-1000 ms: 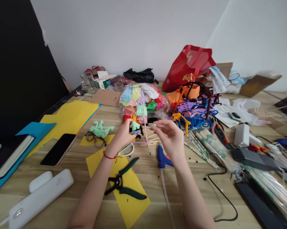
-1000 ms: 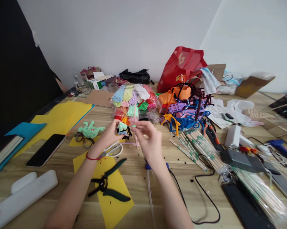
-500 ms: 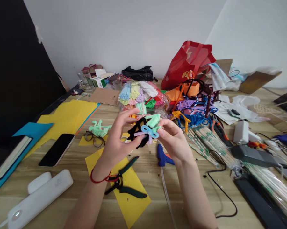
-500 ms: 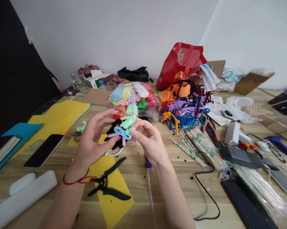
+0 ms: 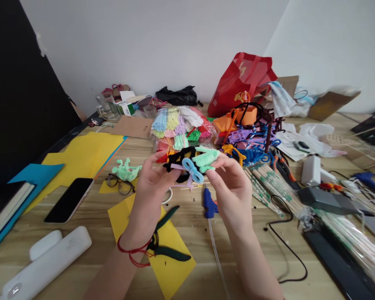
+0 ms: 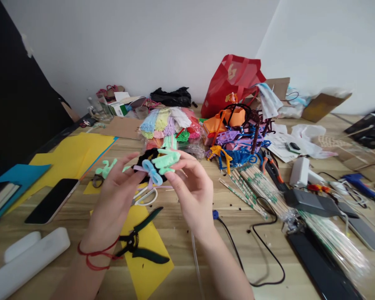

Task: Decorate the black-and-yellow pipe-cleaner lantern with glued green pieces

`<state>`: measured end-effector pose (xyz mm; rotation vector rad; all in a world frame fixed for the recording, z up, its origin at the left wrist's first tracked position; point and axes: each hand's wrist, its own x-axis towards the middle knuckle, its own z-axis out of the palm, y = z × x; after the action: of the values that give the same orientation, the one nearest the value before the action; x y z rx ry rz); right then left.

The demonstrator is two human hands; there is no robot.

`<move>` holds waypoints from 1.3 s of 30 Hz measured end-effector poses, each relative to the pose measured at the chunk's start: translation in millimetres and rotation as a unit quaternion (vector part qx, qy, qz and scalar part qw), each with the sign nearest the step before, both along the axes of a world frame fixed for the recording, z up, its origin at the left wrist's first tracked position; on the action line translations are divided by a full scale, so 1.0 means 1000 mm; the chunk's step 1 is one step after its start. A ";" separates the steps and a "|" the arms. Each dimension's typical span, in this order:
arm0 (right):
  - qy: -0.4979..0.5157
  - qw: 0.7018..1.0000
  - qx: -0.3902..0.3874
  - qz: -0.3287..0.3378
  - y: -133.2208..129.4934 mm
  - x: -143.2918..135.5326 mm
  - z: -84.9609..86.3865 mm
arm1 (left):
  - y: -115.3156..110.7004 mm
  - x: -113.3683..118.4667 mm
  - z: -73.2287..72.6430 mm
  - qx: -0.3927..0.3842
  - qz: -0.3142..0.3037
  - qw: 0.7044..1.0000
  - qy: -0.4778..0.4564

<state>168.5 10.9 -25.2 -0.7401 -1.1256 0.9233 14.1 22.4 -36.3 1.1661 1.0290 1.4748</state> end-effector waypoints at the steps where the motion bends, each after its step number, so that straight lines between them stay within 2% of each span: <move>1: 0.002 1.000 0.000 -0.006 -0.001 -0.001 0.002 | -0.002 0.000 0.001 -0.001 -0.020 1.000 -0.002; 3: 0.007 1.000 0.002 -0.010 -0.003 -0.002 0.005 | -0.006 0.000 0.004 0.000 -0.046 0.999 0.008; 5: 0.008 1.000 -0.001 -0.012 -0.003 -0.002 0.006 | -0.008 0.000 0.008 -0.007 -0.046 0.999 0.002; 9: 0.003 1.000 -0.005 -0.014 -0.003 -0.002 0.005 | -0.002 -0.001 0.013 -0.080 -0.003 0.991 -0.104; 13: 0.011 1.000 0.002 0.021 -0.002 -0.001 0.003 | 0.004 -0.009 0.020 -0.132 -0.033 0.984 -0.116; 18: 0.015 0.999 0.000 0.033 0.000 0.000 0.002 | -0.003 -0.025 0.028 -0.136 -0.136 0.975 -0.115; 23: 0.010 0.999 -0.005 0.032 0.000 -0.002 0.000 | 0.001 -0.033 0.021 -0.108 -0.261 0.947 -0.154; 25: 0.003 1.000 -0.001 0.031 -0.001 -0.002 -0.001 | 0.004 -0.033 0.017 -0.097 -0.293 0.938 -0.161; 29: -0.032 0.998 0.009 0.054 -0.001 0.002 -0.002 | 0.007 -0.032 0.010 -0.070 -0.305 0.934 -0.171; 33: -0.064 0.996 0.019 0.062 -0.002 0.009 0.000 | 0.006 -0.030 0.011 -0.065 -0.319 0.932 -0.163; 39: -0.059 0.997 0.037 -0.023 -0.006 0.005 0.002 | 0.000 -0.025 0.018 -0.070 -0.301 0.938 -0.158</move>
<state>173.7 4.9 -23.3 -0.7653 -1.2360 0.8043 -10.6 22.3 -18.4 0.9815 0.4798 1.0305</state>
